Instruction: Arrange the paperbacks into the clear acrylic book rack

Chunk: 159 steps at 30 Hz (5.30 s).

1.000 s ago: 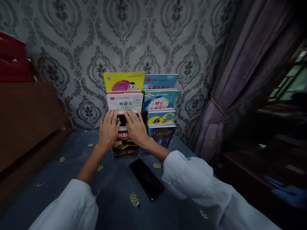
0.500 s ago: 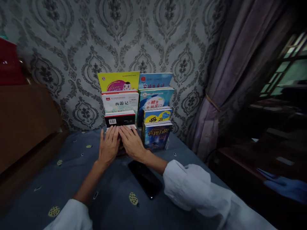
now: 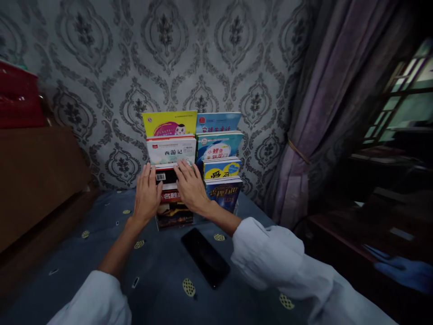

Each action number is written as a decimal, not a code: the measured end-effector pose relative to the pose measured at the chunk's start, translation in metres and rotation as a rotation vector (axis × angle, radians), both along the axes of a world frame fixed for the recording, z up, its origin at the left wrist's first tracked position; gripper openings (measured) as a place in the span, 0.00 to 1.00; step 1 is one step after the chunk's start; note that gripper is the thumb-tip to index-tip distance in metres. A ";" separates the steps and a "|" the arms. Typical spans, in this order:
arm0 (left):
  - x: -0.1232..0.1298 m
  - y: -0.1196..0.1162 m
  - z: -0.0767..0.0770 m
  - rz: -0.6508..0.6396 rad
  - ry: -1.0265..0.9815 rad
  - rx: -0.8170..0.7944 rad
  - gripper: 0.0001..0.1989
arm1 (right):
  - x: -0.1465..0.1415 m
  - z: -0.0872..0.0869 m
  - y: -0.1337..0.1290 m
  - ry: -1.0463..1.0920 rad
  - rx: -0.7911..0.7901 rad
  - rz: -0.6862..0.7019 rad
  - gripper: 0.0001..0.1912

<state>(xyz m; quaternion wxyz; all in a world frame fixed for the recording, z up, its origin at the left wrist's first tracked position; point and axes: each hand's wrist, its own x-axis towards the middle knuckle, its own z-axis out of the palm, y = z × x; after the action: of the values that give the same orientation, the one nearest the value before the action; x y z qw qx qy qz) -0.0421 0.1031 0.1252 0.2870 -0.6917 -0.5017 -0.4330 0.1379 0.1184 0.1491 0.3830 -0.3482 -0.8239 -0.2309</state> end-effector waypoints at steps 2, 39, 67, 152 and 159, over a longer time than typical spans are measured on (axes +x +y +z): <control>-0.001 0.006 0.004 -0.010 -0.026 -0.018 0.28 | 0.002 0.006 0.005 0.003 -0.018 -0.021 0.26; -0.005 0.024 0.110 0.091 0.238 -0.059 0.26 | 0.002 0.083 0.049 -0.020 0.069 -0.067 0.29; 0.121 0.067 0.125 -0.067 0.333 -0.050 0.24 | 0.132 0.091 0.069 -0.029 0.068 -0.344 0.26; -0.047 0.069 0.110 -0.594 -0.701 -0.431 0.24 | 0.036 0.032 0.041 0.661 -0.721 0.293 0.29; -0.042 0.067 0.095 -0.598 -0.692 -0.550 0.29 | 0.035 0.030 0.040 0.642 -0.718 0.253 0.29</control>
<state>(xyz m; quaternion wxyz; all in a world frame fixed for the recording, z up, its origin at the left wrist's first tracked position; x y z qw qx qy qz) -0.0842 0.1698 0.2205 -0.2229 -0.6711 -0.4430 -0.5511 0.1728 0.1586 0.1787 0.4984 -0.4090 -0.7276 0.2343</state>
